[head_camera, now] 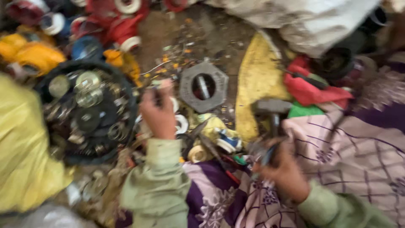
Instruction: The person assembles caster wheels by inserting a metal pin into the wheel hub and striking it with a hammer to secure it. They handle multiple caster wheels and metal pins, using a metal jig to hold the wheel in place during assembly.
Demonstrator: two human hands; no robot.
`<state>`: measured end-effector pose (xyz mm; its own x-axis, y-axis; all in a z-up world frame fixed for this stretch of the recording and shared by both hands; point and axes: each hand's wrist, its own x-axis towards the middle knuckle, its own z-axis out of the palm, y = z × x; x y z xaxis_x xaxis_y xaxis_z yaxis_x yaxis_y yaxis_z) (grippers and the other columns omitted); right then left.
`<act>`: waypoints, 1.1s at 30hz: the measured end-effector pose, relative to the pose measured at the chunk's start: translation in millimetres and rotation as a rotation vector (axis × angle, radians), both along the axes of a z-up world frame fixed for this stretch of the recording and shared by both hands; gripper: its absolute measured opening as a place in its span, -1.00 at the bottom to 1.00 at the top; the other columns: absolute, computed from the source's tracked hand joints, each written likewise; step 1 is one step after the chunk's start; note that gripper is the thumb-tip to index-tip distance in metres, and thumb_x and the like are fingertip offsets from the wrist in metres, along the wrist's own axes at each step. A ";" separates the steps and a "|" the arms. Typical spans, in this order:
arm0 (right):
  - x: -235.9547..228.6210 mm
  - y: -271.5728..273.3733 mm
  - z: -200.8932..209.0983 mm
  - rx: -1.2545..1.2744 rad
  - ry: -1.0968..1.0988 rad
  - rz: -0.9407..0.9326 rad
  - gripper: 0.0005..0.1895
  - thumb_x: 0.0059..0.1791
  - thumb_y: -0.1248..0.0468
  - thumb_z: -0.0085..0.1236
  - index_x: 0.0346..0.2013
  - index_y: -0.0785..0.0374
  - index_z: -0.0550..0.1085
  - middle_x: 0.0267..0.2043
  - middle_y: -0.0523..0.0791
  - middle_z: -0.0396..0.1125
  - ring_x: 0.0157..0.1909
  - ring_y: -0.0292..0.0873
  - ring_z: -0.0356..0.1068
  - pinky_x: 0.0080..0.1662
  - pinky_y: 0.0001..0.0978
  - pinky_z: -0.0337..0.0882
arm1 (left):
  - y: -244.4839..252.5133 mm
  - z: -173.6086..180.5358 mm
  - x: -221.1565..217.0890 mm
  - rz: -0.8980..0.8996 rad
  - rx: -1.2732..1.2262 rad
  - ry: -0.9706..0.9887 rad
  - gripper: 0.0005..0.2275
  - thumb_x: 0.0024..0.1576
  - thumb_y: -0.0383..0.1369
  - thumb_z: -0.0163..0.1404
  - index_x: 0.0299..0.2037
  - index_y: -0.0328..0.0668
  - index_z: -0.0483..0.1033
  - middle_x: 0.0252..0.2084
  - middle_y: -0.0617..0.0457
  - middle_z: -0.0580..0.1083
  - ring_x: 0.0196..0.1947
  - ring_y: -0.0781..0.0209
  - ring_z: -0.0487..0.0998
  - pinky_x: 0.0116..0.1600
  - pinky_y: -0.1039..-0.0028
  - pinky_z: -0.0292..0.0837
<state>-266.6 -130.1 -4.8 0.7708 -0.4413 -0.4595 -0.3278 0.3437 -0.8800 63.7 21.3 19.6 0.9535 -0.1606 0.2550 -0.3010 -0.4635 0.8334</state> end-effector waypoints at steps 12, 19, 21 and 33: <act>23.8 -7.4 -15.7 0.037 0.043 -0.033 -0.36 -0.18 0.57 0.18 0.09 0.18 0.14 -0.18 -0.02 0.39 -0.17 -0.16 0.45 -0.16 -0.34 0.49 | 125.1 86.7 57.1 0.237 -0.083 -0.296 -0.47 0.24 -0.23 0.14 0.24 -0.43 0.17 0.25 -0.15 0.21 0.21 0.15 0.27 0.17 0.37 0.33; 32.9 -3.3 3.3 0.223 0.087 -0.050 -0.25 -0.10 0.43 0.19 0.36 0.18 0.17 -0.01 0.03 0.39 -0.03 -0.09 0.43 -0.08 -0.25 0.35 | 118.7 110.8 41.9 0.301 -0.150 -0.128 -0.69 0.28 -0.34 0.17 0.13 -0.35 0.45 0.12 -0.17 0.41 -0.06 0.15 0.48 0.03 0.43 0.46; 35.1 -9.4 4.8 0.470 -0.088 -0.065 -0.30 0.02 0.18 0.04 0.44 0.16 0.11 0.05 0.02 0.35 0.02 -0.06 0.40 0.03 -0.14 0.38 | 76.3 98.3 22.1 0.123 -0.464 0.203 -0.72 0.21 -0.37 0.12 0.06 -0.35 0.46 -0.07 -0.17 0.52 -0.25 0.15 0.53 -0.17 0.48 0.47; 42.2 -27.4 21.0 0.746 -0.447 -0.120 -0.22 0.16 -0.24 -0.29 0.55 0.12 -0.01 0.08 -0.05 0.30 0.10 0.00 0.39 0.04 0.06 0.45 | -37.2 51.4 -92.7 -1.266 0.258 0.036 0.03 -0.27 0.03 0.39 0.40 -0.32 0.19 0.38 -0.29 0.27 0.27 -0.23 0.34 0.27 0.16 0.29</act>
